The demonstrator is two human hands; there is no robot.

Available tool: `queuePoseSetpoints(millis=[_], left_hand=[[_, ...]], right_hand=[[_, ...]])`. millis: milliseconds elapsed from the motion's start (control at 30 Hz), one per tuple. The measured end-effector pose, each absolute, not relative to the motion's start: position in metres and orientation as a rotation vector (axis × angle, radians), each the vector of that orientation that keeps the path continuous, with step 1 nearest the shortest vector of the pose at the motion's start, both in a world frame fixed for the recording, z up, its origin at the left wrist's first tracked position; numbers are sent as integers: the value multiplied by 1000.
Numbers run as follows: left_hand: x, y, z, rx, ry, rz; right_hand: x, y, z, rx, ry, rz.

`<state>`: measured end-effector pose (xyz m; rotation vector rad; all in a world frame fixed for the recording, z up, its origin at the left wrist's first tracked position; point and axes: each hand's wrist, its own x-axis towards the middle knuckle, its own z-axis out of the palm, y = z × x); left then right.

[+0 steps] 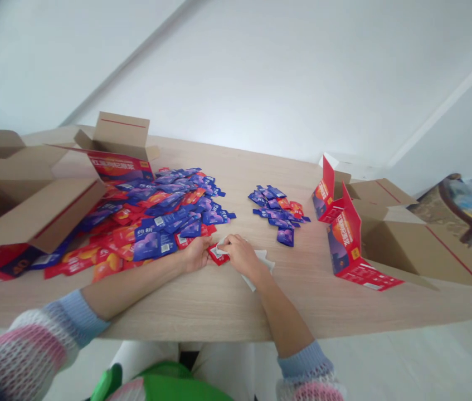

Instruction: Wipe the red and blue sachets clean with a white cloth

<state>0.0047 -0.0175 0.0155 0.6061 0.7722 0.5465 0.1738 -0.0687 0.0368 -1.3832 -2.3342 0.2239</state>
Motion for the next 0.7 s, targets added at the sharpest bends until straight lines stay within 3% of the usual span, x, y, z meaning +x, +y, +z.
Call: queuePoseSetpoints(millis=[433,567,700], left_hand=[[-8,4,2,735,521,279],[-8,2,5,818,545,331],[-6,-4,11,876,519,325]], right_hand=[[170,-83,34,-1113,-2409,641],[187,-72,28,-1237,-2223,845],[217,-57,19,-1534,-2064,675]])
